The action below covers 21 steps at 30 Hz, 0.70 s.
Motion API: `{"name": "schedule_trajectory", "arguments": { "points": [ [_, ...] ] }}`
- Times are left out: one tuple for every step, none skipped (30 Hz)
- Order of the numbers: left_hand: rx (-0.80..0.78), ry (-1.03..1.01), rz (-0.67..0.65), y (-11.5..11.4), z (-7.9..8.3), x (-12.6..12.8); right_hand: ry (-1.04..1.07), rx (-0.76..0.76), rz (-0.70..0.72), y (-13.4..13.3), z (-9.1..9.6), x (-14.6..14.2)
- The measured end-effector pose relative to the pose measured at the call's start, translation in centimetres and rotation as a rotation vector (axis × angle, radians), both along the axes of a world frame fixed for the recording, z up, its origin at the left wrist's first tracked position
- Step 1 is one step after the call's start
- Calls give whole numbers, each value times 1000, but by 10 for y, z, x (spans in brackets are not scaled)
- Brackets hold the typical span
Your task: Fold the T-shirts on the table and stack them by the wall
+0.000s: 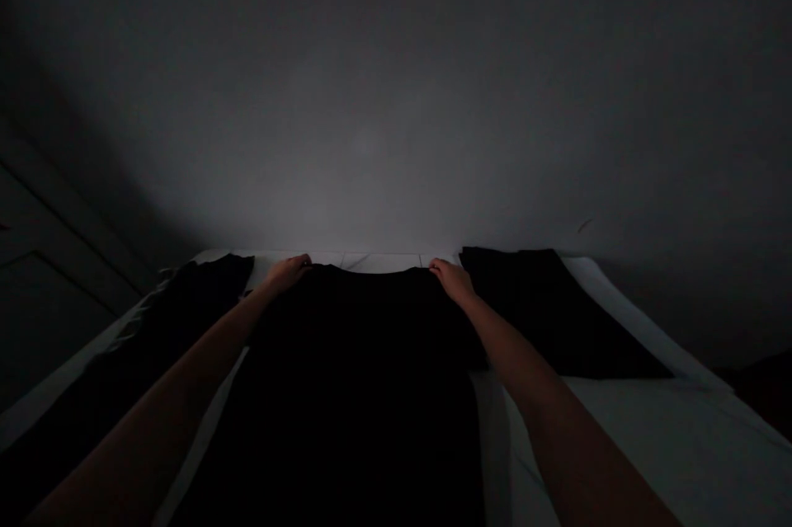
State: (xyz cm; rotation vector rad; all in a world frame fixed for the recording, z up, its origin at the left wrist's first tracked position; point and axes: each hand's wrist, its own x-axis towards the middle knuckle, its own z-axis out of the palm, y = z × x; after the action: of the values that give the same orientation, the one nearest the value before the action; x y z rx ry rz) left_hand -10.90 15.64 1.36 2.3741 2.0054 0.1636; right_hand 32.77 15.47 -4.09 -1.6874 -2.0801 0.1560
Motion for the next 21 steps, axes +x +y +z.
{"name": "schedule_trajectory", "arguments": {
  "points": [
    [-1, 8, 5, 6, -6, 0, -15, 5, 2, 7, -3, 0],
    [0, 16, 7, 12, -11, -2, -30, 9, 2, 13, -5, 1],
    [0, 23, 9, 18, -14, -3, -44, 12, 2, 19, -6, 2],
    [0, 31, 12, 23, -16, -5, -59, 12, 1, 25, -7, 3],
    [1, 39, 15, 29, -17, -7, -72, 11, -1, 31, -8, 3],
    [2, 48, 18, 34, -18, -8, -85, 9, -5, 36, -9, 3],
    [3, 58, 20, 39, -18, -9, -97, 6, -9, 41, -9, 3],
    [4, 69, 22, 44, -17, -10, -110, 3, -13, 45, -10, 3],
    [6, 80, 23, 48, -17, -9, -122, 0, -15, 49, -10, 2],
    [8, 90, 24, 52, -17, -8, -136, -4, -17, 52, -11, 2],
    [10, 101, 26, 55, -17, -6, -151, -8, -18, 54, -12, 1],
    [13, 111, 30, 57, -17, -4, -167, -13, -19, 56, -12, 0],
    [16, 121, 36, 59, -17, -2, -185, -19, -21, 57, -12, -1],
    [19, 130, 43, 61, -17, 1, -204, -25, -24, 57, -11, -2],
    [23, 137, 51, 62, -17, 3, -223, -33, -27, 58, -10, -2],
    [28, 143, 60, 62, -16, 5, -242, -40, -30, 58, -8, -3],
    [36, 149, 71, 62, -14, 8, -261, -47, -34, 57, -5, -5],
    [47, 154, 83, 62, -12, 10, -277, -51, -40, 56, -1, -6],
    [62, 158, 96, 60, -9, 13, -292, -50, -47, 54, 3, -9],
    [79, 162, 107, 57, -6, 18, -303, -44, -55, 50, 8, -14],
    [95, 167, 116, 52, -4, 23, -312, -36, -64, 43, 13, -20]
  ]
}}
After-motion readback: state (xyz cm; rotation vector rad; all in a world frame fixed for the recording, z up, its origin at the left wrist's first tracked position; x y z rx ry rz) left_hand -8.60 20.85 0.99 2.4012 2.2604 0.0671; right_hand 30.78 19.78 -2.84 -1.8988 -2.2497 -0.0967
